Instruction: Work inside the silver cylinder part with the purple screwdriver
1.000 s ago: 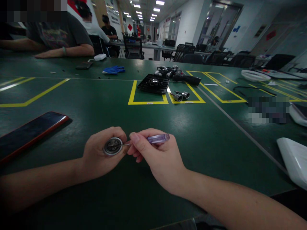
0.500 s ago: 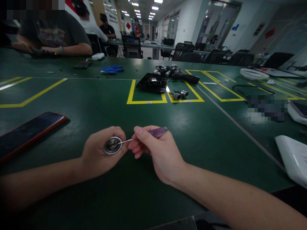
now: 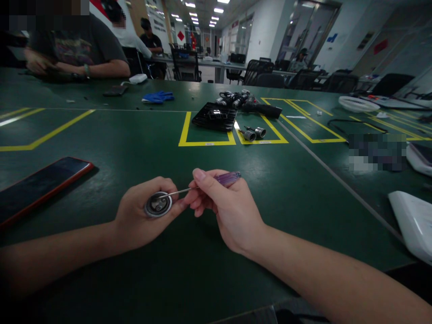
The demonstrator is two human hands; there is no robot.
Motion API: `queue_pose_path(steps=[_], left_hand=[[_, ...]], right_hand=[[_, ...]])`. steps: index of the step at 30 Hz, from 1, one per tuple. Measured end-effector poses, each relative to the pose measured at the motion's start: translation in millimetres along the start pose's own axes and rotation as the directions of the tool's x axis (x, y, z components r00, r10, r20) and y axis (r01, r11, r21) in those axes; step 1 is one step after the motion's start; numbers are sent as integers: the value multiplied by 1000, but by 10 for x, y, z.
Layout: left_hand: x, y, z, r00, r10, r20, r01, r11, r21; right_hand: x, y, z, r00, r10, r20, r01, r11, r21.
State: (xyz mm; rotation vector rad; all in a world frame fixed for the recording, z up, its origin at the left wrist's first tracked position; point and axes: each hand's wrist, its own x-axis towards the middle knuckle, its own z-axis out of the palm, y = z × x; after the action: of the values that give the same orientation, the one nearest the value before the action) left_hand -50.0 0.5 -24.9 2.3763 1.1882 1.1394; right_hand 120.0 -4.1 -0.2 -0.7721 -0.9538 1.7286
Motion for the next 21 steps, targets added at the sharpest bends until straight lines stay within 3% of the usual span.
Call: queue_pose_path(steps=[7,13,16,21], left_hand=[[-12,129,-27,996,-89,31,93,977,-191],[-21,143,-34,998,-50,40,58,968,-245],[-25,142,-33,994,-92,57,102,971,-218],[-26,165,-27,994,-96,49,107,938,-330]], right_hand=[[-25,-103,34,991,-136,-18,132,980,-146],[-88,-113,50,961,-274,45,271,890,-366],[-109,-160,110,944,-304,125,324,798,-508],[-86,-297,272,894,-322,311,444,549,-708]])
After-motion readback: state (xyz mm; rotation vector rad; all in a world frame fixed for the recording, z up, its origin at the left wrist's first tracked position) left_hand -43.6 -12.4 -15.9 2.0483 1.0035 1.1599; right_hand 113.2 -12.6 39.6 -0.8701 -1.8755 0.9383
